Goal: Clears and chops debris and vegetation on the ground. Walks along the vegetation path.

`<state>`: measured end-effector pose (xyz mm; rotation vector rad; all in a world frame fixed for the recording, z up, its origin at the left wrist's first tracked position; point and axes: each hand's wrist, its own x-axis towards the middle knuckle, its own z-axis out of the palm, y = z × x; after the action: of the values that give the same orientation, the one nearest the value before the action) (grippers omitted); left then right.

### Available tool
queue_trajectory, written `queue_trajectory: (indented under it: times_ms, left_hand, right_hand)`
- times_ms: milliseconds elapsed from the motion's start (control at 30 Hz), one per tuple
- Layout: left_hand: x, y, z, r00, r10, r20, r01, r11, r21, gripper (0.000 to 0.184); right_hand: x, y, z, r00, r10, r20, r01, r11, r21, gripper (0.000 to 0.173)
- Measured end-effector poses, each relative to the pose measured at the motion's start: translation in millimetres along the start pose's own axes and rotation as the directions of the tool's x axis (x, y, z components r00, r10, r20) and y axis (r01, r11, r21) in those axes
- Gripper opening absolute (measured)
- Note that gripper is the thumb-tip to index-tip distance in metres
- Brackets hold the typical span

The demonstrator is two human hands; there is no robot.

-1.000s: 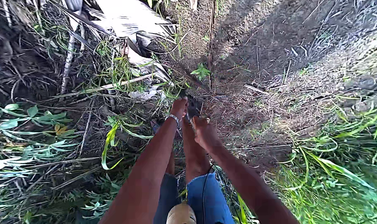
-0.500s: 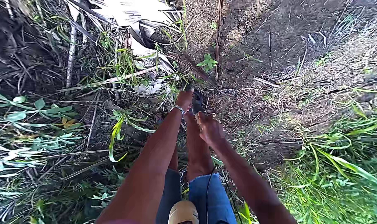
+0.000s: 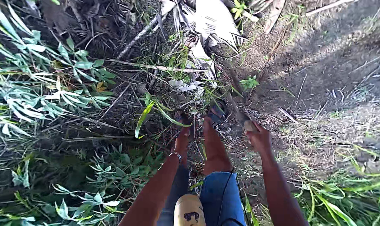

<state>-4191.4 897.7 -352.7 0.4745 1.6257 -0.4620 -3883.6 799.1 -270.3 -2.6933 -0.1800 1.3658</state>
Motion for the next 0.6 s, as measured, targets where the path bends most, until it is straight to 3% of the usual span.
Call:
queue_trajectory:
  times_ms: [100, 133, 200, 267, 333, 433, 500, 600]
  left_hand:
    - [2.3, -9.0, -9.7, 0.997, 0.038, 0.068, -0.033, 0.996, -0.082, 0.028]
    - [5.8, -2.9, -14.7, 0.993, 0.082, 0.082, -0.073, 0.991, -0.108, 0.026]
    - [6.8, 2.9, -27.1, 0.984, 0.153, 0.096, -0.134, 0.974, -0.181, 0.024]
    - [12.0, 1.1, -39.2, 0.972, 0.208, 0.108, -0.176, 0.951, -0.254, 0.023]
    - [28.6, -3.8, -47.7, 0.958, 0.242, 0.152, -0.185, 0.931, -0.314, 0.023]
    - [52.2, -16.7, -54.0, 0.958, 0.233, 0.169, -0.150, 0.906, -0.395, 0.022]
    - [65.3, -25.7, -57.2, 0.959, 0.234, 0.160, -0.142, 0.885, -0.444, 0.022]
    - [83.4, -41.4, -49.1, 0.966, 0.218, 0.139, -0.119, 0.852, -0.510, 0.019]
  right_hand:
    - [-32.1, -15.2, -4.1, 0.992, -0.126, 0.027, 0.124, 0.872, -0.473, 0.068]
    - [-45.1, -24.5, -5.5, 0.983, -0.184, 0.025, 0.168, 0.822, -0.544, 0.068]
    - [-75.6, -34.4, -8.1, 0.952, -0.306, 0.031, 0.281, 0.826, -0.489, 0.067]
    - [-93.4, -36.7, -4.8, 0.922, -0.383, 0.051, 0.381, 0.880, -0.284, 0.066]
    - [-89.4, -46.4, 11.1, 0.919, -0.376, 0.120, 0.386, 0.918, -0.086, 0.067]
    - [-47.7, -77.3, 74.6, 0.911, -0.276, 0.306, 0.269, 0.961, 0.064, 0.064]
    - [-1.6, -104.8, 146.0, 0.882, -0.232, 0.410, 0.284, 0.956, -0.071, 0.061]
    - [57.6, -112.4, 257.1, 0.874, -0.257, 0.413, 0.411, 0.845, -0.343, 0.063]
